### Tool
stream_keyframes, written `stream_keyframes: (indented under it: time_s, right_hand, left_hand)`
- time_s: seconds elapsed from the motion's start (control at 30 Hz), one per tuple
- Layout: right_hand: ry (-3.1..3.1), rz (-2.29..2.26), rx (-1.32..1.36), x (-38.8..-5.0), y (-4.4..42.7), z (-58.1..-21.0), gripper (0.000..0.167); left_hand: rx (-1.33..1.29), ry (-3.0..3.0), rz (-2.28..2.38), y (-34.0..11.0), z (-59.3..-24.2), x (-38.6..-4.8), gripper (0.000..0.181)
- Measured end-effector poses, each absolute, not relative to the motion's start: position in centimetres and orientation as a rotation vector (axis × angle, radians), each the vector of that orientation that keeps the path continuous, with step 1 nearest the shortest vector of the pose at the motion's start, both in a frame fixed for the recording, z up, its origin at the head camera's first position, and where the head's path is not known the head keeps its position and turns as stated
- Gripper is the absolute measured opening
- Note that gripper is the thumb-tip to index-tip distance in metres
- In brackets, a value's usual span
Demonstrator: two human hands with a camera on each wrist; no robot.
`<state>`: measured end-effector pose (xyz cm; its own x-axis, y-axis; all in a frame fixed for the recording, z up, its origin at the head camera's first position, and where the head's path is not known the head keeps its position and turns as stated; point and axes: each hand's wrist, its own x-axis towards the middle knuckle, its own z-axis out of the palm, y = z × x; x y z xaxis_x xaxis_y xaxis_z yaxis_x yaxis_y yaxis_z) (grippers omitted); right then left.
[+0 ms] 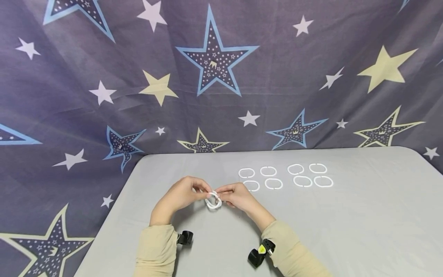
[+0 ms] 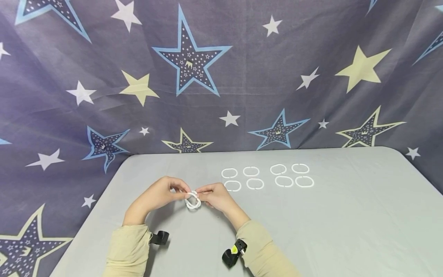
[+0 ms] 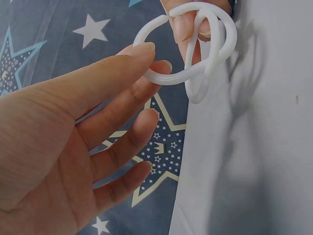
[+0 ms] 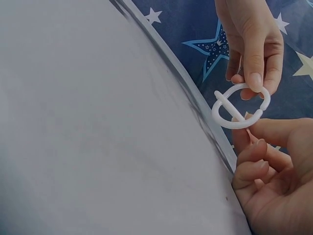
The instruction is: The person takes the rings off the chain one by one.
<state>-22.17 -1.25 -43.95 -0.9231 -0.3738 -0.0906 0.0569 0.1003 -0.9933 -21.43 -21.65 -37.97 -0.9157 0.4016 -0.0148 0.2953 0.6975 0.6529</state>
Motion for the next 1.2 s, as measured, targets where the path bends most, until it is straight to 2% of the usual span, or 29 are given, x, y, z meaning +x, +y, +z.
stream_keyframes:
  time_s: [1.2]
  right_hand:
    - [2.117, -1.897, -0.261, -21.76, -1.57, -43.04, 0.022]
  left_hand:
    - [0.551, 2.798, 0.957, -21.38, -37.81, -21.21, 0.007]
